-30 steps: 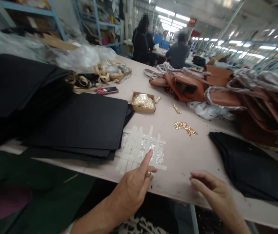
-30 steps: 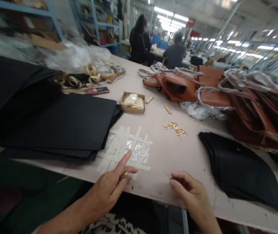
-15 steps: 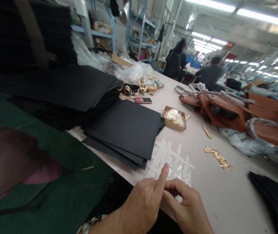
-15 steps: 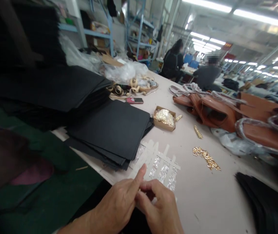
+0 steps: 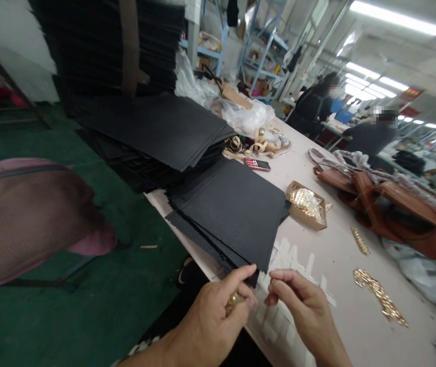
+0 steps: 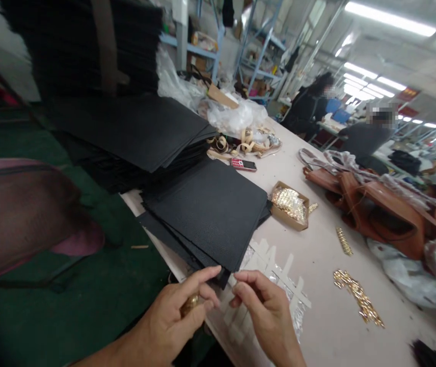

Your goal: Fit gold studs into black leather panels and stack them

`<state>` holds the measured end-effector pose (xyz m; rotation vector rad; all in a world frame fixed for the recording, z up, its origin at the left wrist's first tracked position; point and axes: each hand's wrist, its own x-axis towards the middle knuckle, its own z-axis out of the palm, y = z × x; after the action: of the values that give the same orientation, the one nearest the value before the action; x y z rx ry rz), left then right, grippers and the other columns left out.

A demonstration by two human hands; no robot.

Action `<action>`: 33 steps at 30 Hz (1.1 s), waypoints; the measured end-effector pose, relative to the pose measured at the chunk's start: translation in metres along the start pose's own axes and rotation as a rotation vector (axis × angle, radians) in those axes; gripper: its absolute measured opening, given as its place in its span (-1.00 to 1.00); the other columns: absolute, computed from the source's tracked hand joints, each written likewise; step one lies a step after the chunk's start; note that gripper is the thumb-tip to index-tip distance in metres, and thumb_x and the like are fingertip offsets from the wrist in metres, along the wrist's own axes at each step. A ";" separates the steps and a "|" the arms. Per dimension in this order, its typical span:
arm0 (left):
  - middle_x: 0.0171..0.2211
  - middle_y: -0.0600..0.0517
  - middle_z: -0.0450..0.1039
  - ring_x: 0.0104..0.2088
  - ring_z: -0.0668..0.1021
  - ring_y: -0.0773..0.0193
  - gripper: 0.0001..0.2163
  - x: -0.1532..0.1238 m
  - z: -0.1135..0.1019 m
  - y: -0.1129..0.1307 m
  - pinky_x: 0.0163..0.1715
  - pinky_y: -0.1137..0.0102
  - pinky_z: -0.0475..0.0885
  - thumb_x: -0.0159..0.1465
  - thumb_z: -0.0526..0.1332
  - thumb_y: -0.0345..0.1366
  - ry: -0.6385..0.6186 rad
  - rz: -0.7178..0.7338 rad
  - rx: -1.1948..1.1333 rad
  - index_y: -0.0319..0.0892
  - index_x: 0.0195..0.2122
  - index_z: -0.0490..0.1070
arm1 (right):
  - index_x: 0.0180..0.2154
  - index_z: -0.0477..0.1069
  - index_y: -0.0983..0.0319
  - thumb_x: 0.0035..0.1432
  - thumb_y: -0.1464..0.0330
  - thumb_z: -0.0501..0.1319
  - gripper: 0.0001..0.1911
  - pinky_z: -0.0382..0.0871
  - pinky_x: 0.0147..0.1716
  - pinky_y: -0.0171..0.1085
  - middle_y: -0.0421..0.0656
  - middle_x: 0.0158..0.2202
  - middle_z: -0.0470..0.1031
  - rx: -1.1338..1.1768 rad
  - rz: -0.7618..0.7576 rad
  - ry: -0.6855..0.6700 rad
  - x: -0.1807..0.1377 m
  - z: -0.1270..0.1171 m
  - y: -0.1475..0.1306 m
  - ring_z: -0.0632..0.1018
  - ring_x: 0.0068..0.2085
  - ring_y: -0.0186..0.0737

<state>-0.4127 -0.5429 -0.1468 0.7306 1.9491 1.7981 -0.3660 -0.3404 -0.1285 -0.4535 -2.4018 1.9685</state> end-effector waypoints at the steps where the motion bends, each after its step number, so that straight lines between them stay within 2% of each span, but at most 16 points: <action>1: -0.29 0.13 0.52 -0.52 0.41 0.44 -0.62 0.001 -0.003 0.000 -0.53 0.52 0.32 0.33 0.09 -0.33 0.033 -0.094 -0.052 -0.05 0.18 0.27 | -0.22 0.53 0.23 0.17 0.18 0.32 -0.74 0.42 -0.34 -0.31 -0.19 -0.50 0.53 0.047 0.003 -0.008 0.007 0.000 -0.002 0.56 -0.44 -0.26; 3: -0.31 0.11 0.50 -0.58 0.32 0.46 -0.67 0.002 -0.007 -0.001 -0.62 0.53 0.24 0.32 0.12 -0.25 0.048 -0.258 -0.163 -0.09 0.11 0.34 | -0.22 0.52 0.23 0.15 0.19 0.34 -0.75 0.43 -0.37 -0.31 -0.19 -0.46 0.54 0.175 0.021 -0.036 0.019 0.003 -0.003 0.55 -0.45 -0.28; 5: -0.30 0.10 0.50 -0.56 0.34 0.44 -0.69 0.004 -0.009 0.002 -0.60 0.51 0.27 0.32 0.13 -0.20 0.053 -0.327 -0.227 -0.12 0.06 0.38 | -0.21 0.52 0.20 0.15 0.22 0.35 -0.78 0.47 -0.34 -0.28 -0.17 -0.37 0.58 0.292 0.044 -0.057 0.026 0.008 -0.004 0.58 -0.40 -0.26; 8: -0.25 0.08 0.53 -0.35 0.49 0.36 -0.77 0.007 -0.012 0.010 -0.34 0.46 0.39 0.32 0.17 -0.24 0.089 -0.234 -0.204 -0.09 -0.03 0.46 | -0.18 0.52 0.15 0.18 0.26 0.35 -0.82 0.51 -0.24 -0.25 -0.15 -0.26 0.62 0.335 0.060 -0.083 0.027 0.015 -0.003 0.62 -0.30 -0.23; 10: -0.23 0.07 0.55 -0.25 0.52 0.31 -0.81 0.009 -0.013 0.015 -0.25 0.43 0.38 0.33 0.16 -0.27 0.089 -0.165 -0.198 -0.09 -0.07 0.48 | -0.17 0.53 0.12 0.20 0.27 0.33 -0.85 0.51 -0.21 -0.27 -0.15 -0.25 0.63 0.267 0.027 -0.100 0.023 0.018 -0.004 0.62 -0.27 -0.24; 14: -0.27 0.07 0.55 -0.34 0.51 0.31 -0.77 0.010 -0.011 0.017 -0.36 0.41 0.35 0.35 0.13 -0.20 0.098 -0.230 -0.230 -0.10 -0.02 0.40 | -0.13 0.54 0.08 0.26 0.28 0.27 -0.86 0.48 -0.18 -0.31 -0.18 -0.22 0.62 -0.026 -0.121 -0.087 0.009 0.020 -0.013 0.60 -0.22 -0.25; 16: -0.24 0.07 0.55 -0.34 0.51 0.30 -0.66 0.008 -0.009 0.016 -0.36 0.40 0.35 0.33 0.13 -0.24 0.056 -0.258 -0.214 -0.07 0.13 0.29 | -0.13 0.54 0.07 0.27 0.30 0.25 -0.85 0.46 -0.17 -0.33 -0.19 -0.19 0.61 -0.194 -0.211 -0.080 0.001 0.021 -0.019 0.60 -0.18 -0.24; 18: -0.15 0.08 0.55 -0.35 0.50 0.31 -0.46 0.003 -0.005 0.016 -0.30 0.37 0.36 0.28 0.14 -0.35 -0.026 -0.244 -0.159 -0.01 0.29 0.09 | -0.16 0.54 0.07 0.27 0.33 0.23 -0.86 0.44 -0.20 -0.33 -0.21 -0.20 0.61 -0.329 -0.294 -0.073 -0.005 0.022 -0.025 0.59 -0.18 -0.23; 20: -0.06 0.06 0.51 -0.36 0.48 0.33 -0.31 -0.002 -0.002 0.015 -0.24 0.34 0.36 0.23 0.12 -0.43 -0.098 -0.229 -0.157 0.03 0.36 -0.09 | -0.20 0.54 0.08 0.27 0.35 0.22 -0.88 0.43 -0.23 -0.34 -0.23 -0.24 0.60 -0.406 -0.331 -0.080 -0.011 0.023 -0.030 0.59 -0.21 -0.25; 23: -0.10 0.01 0.50 -0.31 0.51 0.30 -0.27 -0.005 0.003 0.012 -0.27 0.36 0.33 0.17 0.12 -0.44 -0.183 -0.305 -0.454 -0.06 0.37 -0.12 | -0.23 0.52 0.08 0.27 0.35 0.22 -0.90 0.41 -0.27 -0.36 -0.28 -0.31 0.59 -0.451 -0.311 -0.086 -0.019 0.022 -0.033 0.58 -0.29 -0.31; 26: -0.13 -0.05 0.50 -0.29 0.54 0.26 -0.28 -0.004 0.006 0.009 -0.40 0.43 0.25 0.06 0.19 -0.44 -0.200 -0.452 -0.857 -0.21 0.28 0.05 | -0.23 0.51 0.08 0.26 0.36 0.22 -0.90 0.39 -0.34 -0.41 -0.32 -0.37 0.57 -0.473 -0.339 -0.032 -0.026 0.018 -0.032 0.55 -0.37 -0.37; 28: -0.15 -0.10 0.49 -0.29 0.55 0.24 -0.35 -0.002 0.008 0.009 -0.41 0.44 0.23 0.04 0.22 -0.42 -0.162 -0.510 -1.041 -0.29 0.21 0.15 | -0.24 0.50 0.08 0.25 0.39 0.22 -0.90 0.38 -0.36 -0.42 -0.34 -0.38 0.56 -0.486 -0.386 0.005 -0.031 0.015 -0.029 0.54 -0.39 -0.39; 30: -0.16 -0.14 0.49 -0.24 0.55 0.20 -0.39 -0.002 0.010 0.011 -0.36 0.43 0.25 0.08 0.24 -0.38 -0.131 -0.517 -1.115 -0.33 0.19 0.17 | -0.21 0.50 0.08 0.26 0.41 0.22 -0.88 0.38 -0.34 -0.41 -0.32 -0.34 0.56 -0.501 -0.414 0.027 -0.036 0.012 -0.026 0.53 -0.36 -0.38; 33: -0.11 -0.10 0.48 -0.14 0.52 0.19 -0.40 -0.003 0.012 0.015 -0.24 0.39 0.28 0.17 0.22 -0.31 -0.155 -0.470 -1.007 -0.27 0.24 0.13 | -0.14 0.48 0.08 0.28 0.42 0.21 -0.85 0.38 -0.28 -0.37 -0.28 -0.28 0.55 -0.494 -0.415 0.049 -0.043 0.007 -0.023 0.55 -0.29 -0.34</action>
<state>-0.4012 -0.5345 -0.1336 0.0485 0.7946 1.9795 -0.3309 -0.3608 -0.1000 0.0107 -2.6626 1.1885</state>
